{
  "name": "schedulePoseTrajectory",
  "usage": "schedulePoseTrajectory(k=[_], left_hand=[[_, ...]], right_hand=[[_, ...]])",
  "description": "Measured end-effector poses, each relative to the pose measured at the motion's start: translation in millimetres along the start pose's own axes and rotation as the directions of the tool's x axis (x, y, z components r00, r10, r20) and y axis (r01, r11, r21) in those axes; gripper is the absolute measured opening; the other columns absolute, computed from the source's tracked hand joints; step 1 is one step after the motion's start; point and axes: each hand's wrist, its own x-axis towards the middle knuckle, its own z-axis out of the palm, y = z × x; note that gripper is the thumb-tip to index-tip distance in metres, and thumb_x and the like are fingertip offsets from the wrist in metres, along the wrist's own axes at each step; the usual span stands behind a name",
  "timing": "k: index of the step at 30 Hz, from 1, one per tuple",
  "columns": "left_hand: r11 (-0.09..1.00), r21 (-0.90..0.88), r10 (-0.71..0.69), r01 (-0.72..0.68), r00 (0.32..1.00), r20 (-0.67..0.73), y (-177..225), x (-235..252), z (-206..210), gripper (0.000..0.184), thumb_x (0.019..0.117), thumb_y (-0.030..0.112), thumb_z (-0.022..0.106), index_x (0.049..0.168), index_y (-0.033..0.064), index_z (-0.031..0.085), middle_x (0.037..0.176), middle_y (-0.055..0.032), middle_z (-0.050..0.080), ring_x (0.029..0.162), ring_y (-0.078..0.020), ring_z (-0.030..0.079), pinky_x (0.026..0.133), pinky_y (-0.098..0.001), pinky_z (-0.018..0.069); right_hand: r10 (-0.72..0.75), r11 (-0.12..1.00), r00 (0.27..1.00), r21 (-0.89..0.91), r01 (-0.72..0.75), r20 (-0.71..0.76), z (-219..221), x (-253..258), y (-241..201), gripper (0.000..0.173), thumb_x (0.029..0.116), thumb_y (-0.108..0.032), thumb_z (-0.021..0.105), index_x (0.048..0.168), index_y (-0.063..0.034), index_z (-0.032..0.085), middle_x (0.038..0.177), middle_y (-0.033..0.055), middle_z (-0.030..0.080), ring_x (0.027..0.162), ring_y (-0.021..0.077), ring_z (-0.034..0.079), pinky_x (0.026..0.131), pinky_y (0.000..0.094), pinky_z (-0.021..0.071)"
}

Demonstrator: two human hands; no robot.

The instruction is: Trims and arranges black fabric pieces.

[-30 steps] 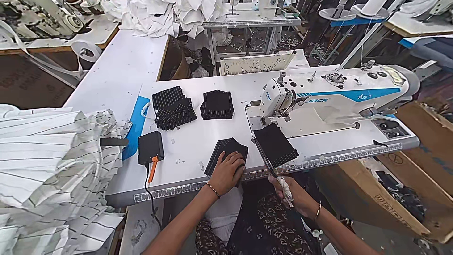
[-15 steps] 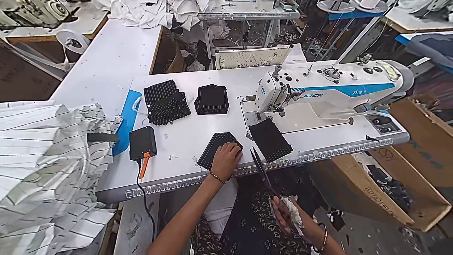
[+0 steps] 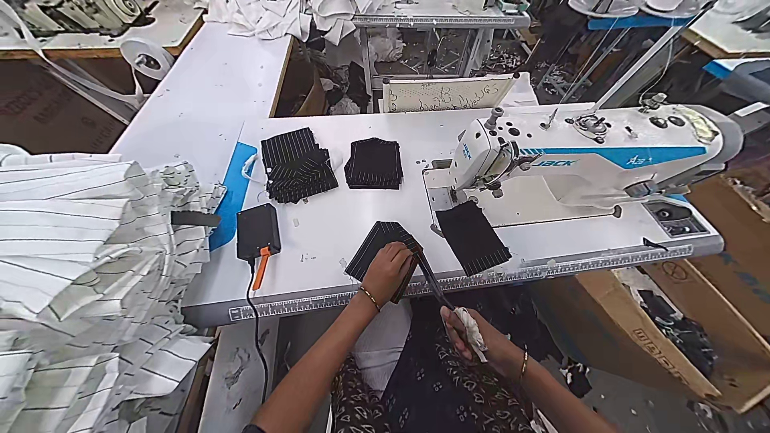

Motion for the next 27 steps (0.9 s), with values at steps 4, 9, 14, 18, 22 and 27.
schedulePoseTrajectory(k=[4, 9, 14, 18, 22, 27], left_hand=[[1.000, -0.014, -0.009, 0.009, 1.000, 0.005, 0, 1, -1, 0.015, 0.0956, 0.005, 0.062, 0.098, -0.0051, 0.074, 0.107, -0.0221, 0.073, 0.108, -0.0385, 0.071, 0.094, -0.0466, 0.0571], [1.000, 0.006, -0.004, 0.004, 0.999, 0.035, 1, 1, -1, 0.016, 0.0962, 0.005, 0.062, 0.099, -0.0051, 0.074, 0.108, -0.0219, 0.073, 0.109, -0.0392, 0.070, 0.094, -0.0479, 0.0567], [1.000, 0.017, -0.002, 0.001, 0.998, 0.056, 3, 2, -2, 0.016, 0.0966, 0.005, 0.061, 0.100, -0.0053, 0.074, 0.109, -0.0217, 0.073, 0.110, -0.0396, 0.070, 0.093, -0.0493, 0.0566], [1.000, 0.023, 0.006, -0.007, 0.998, 0.054, 3, 2, -3, 0.016, 0.0959, 0.004, 0.062, 0.100, -0.0049, 0.074, 0.110, -0.0213, 0.074, 0.110, -0.0386, 0.070, 0.094, -0.0490, 0.0565], [0.999, 0.030, 0.018, -0.020, 0.999, 0.046, 2, 2, -1, 0.015, 0.0959, 0.005, 0.062, 0.100, -0.0038, 0.075, 0.110, -0.0200, 0.074, 0.110, -0.0371, 0.071, 0.094, -0.0480, 0.0568], [0.997, 0.002, 0.073, -0.073, 0.996, 0.057, 1, 2, -1, 0.014, 0.0949, 0.004, 0.063, 0.098, -0.0039, 0.074, 0.108, -0.0197, 0.074, 0.109, -0.0364, 0.071, 0.093, -0.0475, 0.0570]], right_hand=[[0.001, 0.993, 0.998, -0.116, -0.008, -0.055, -3, 8, -12, 0.032, 0.1059, -0.040, 0.053, 0.086, -0.0157, 0.054, 0.060, -0.0085, 0.050, 0.049, 0.0016, 0.049, 0.048, 0.0166, 0.0432], [0.003, 0.989, 0.995, -0.144, -0.017, -0.100, -10, 6, -14, 0.031, 0.1023, -0.035, 0.063, 0.081, -0.0146, 0.054, 0.056, -0.0074, 0.051, 0.046, 0.0020, 0.049, 0.045, 0.0176, 0.0412], [0.020, 0.981, 0.997, -0.191, -0.034, -0.075, -14, 10, -26, 0.032, 0.1047, -0.036, 0.058, 0.081, -0.0154, 0.055, 0.057, -0.0083, 0.052, 0.047, 0.0014, 0.050, 0.046, 0.0172, 0.0421], [0.051, 0.965, 0.994, -0.252, -0.074, -0.097, -14, 17, -41, 0.030, 0.1052, -0.034, 0.058, 0.083, -0.0143, 0.055, 0.058, -0.0080, 0.051, 0.048, 0.0020, 0.049, 0.048, 0.0181, 0.0423], [0.036, 0.965, 0.995, -0.257, -0.058, -0.090, -16, 16, -42, 0.027, 0.1050, -0.032, 0.059, 0.084, -0.0139, 0.056, 0.058, -0.0081, 0.051, 0.047, 0.0019, 0.048, 0.047, 0.0180, 0.0417], [0.017, 0.985, 1.000, -0.170, -0.020, -0.021, -19, 19, -43, 0.035, 0.1063, -0.035, 0.055, 0.077, -0.0169, 0.053, 0.055, -0.0088, 0.048, 0.044, 0.0015, 0.046, 0.044, 0.0171, 0.0401]])
